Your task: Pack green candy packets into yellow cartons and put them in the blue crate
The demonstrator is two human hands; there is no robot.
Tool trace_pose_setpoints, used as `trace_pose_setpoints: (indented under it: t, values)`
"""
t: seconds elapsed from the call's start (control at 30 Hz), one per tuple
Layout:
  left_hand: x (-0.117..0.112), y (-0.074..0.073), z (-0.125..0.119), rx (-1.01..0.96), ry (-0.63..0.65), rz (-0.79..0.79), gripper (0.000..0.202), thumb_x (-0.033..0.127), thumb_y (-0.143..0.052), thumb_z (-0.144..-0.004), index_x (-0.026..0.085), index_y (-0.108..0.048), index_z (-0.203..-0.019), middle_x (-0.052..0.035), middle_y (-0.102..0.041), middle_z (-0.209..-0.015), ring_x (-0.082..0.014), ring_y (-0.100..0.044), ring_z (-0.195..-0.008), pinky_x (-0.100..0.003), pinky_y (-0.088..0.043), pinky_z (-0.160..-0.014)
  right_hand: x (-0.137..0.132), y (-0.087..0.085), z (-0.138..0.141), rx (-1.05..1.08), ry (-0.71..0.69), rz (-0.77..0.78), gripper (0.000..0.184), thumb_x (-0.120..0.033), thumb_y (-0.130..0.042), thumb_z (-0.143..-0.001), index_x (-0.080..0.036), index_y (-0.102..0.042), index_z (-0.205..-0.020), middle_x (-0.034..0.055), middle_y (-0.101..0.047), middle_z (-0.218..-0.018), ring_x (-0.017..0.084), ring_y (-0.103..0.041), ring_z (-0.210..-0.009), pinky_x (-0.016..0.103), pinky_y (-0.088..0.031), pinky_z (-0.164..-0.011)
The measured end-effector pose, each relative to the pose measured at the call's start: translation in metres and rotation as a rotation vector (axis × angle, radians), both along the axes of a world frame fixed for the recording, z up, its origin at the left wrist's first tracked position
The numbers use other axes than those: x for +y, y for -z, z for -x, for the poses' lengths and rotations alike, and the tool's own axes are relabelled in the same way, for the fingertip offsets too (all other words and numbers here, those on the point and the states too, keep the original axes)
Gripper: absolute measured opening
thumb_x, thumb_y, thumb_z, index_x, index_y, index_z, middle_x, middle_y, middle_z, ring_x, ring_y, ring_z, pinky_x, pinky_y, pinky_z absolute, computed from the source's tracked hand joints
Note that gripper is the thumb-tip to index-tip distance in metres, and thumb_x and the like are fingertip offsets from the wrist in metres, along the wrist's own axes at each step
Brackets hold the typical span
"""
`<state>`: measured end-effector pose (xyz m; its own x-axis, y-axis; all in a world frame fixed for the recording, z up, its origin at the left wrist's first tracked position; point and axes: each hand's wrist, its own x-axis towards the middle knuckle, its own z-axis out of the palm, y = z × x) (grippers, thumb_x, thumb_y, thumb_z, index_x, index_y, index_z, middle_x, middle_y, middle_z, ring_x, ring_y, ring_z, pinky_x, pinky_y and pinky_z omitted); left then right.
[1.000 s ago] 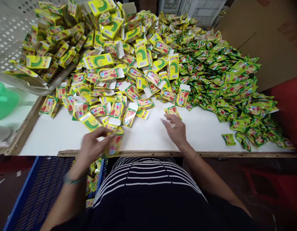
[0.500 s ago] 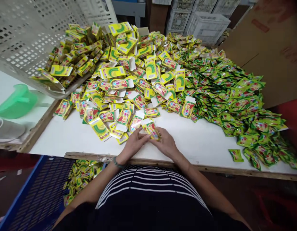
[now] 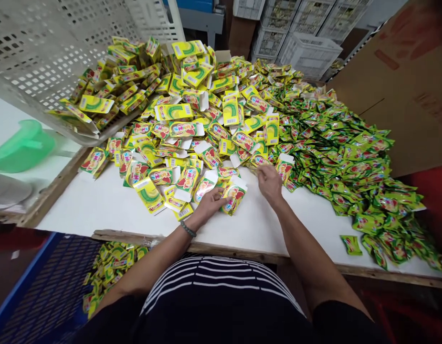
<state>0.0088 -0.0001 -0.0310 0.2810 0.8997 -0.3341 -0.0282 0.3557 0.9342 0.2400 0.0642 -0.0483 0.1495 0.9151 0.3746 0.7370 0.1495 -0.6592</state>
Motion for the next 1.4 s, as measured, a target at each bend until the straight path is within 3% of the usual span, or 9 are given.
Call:
trace_pose_setpoints:
  t: [0.17, 0.33, 0.57, 0.77, 0.93, 1.13, 1.23, 1.33, 1.4]
  values:
    - [-0.002, -0.002, 0.003, 0.03, 0.039, -0.018, 0.041, 0.044, -0.081, -0.063, 0.018, -0.061, -0.087, 0.0038, -0.057, -0.059, -0.014, -0.056, -0.06, -0.024, -0.039, -0.055, -0.044, -0.007, -0.003, 0.752, -0.002, 0.211, 0.033, -0.044, -0.068, -0.075, -0.022, -0.06, -0.098, -0.0016, -0.063, -0.071, 0.014, -0.06, -0.064, 0.031, -0.054, -0.062]
    - [-0.006, -0.001, 0.001, -0.008, 0.1, 0.031, 0.039, 0.039, -0.084, -0.06, 0.017, -0.064, -0.086, 0.0042, -0.058, -0.059, -0.0139, -0.057, -0.061, -0.024, -0.041, -0.056, -0.079, -0.012, 0.008, 0.947, 0.065, 0.22, 0.043, -0.041, -0.074, -0.069, -0.022, -0.066, -0.107, 0.0017, -0.07, -0.09, 0.013, -0.062, -0.073, 0.029, -0.055, -0.065]
    - [-0.012, -0.009, -0.002, -0.175, 0.087, 0.17, 0.05, 0.041, -0.088, -0.054, 0.013, -0.063, -0.086, 0.001, -0.068, -0.072, -0.011, -0.062, -0.065, -0.024, -0.047, -0.065, -0.095, -0.017, 0.02, 0.709, -0.018, 0.291, 0.037, -0.046, -0.071, -0.072, -0.02, -0.071, -0.099, 0.0018, -0.071, -0.082, 0.014, -0.059, -0.068, 0.03, -0.051, -0.063]
    - [-0.013, -0.007, -0.008, -0.12, 0.102, 0.173, 0.054, 0.049, -0.086, -0.056, 0.014, -0.064, -0.091, 0.0006, -0.069, -0.069, -0.01, -0.059, -0.057, -0.023, -0.044, -0.059, -0.102, -0.026, 0.027, 0.61, -0.024, 0.355, 0.038, -0.053, -0.071, -0.072, -0.019, -0.071, -0.088, 0.0016, -0.069, -0.073, 0.014, -0.057, -0.062, 0.029, -0.045, -0.058]
    - [-0.012, -0.008, -0.006, 0.004, 0.154, -0.005, 0.056, 0.059, -0.075, -0.066, 0.013, -0.066, -0.097, -0.0018, -0.068, -0.075, -0.0119, -0.056, -0.063, -0.024, -0.042, -0.059, -0.103, -0.03, 0.029, 0.511, -0.015, 0.34, 0.032, -0.052, -0.069, -0.073, -0.021, -0.072, -0.083, 0.0013, -0.068, -0.07, 0.016, -0.057, -0.06, 0.03, -0.044, -0.057]
    - [-0.011, -0.009, -0.004, 0.257, 0.22, -0.259, 0.042, 0.053, -0.059, -0.084, 0.014, -0.068, -0.096, -0.0013, -0.063, -0.072, -0.013, -0.05, -0.066, -0.023, -0.039, -0.06, -0.105, -0.03, 0.04, 0.534, -0.067, 0.37, 0.032, -0.051, -0.065, -0.077, -0.02, -0.072, -0.083, 0.0018, -0.07, -0.07, 0.016, -0.059, -0.061, 0.028, -0.046, -0.057]
    - [-0.01, -0.009, -0.005, 0.264, 0.248, -0.234, 0.042, 0.054, -0.057, -0.084, 0.015, -0.068, -0.096, -0.0009, -0.063, -0.073, -0.0134, -0.05, -0.066, -0.023, -0.039, -0.06, -0.096, -0.029, 0.022, 0.434, -0.028, 0.297, 0.034, -0.051, -0.059, -0.083, -0.02, -0.072, -0.087, 0.0041, -0.073, -0.08, 0.018, -0.063, -0.07, 0.03, -0.05, -0.066]
    - [-0.008, -0.011, -0.008, 0.2, 0.239, -0.165, 0.045, 0.056, -0.059, -0.082, 0.014, -0.067, -0.097, -0.0003, -0.062, -0.073, -0.0126, -0.049, -0.063, -0.023, -0.039, -0.058, -0.073, -0.022, -0.023, 0.137, 0.193, 0.131, 0.031, -0.041, -0.05, -0.088, -0.019, -0.072, -0.094, 0.0089, -0.074, -0.098, 0.022, -0.065, -0.084, 0.035, -0.052, -0.079]
    - [-0.007, -0.011, -0.01, 0.145, 0.226, -0.125, 0.046, 0.056, -0.061, -0.08, 0.014, -0.067, -0.098, -0.0002, -0.063, -0.074, -0.0122, -0.049, -0.063, -0.023, -0.04, -0.059, -0.057, -0.013, -0.058, -0.087, 0.348, 0.138, 0.031, -0.029, -0.046, -0.087, -0.016, -0.07, -0.102, 0.0132, -0.072, -0.108, 0.026, -0.064, -0.097, 0.04, -0.05, -0.087]
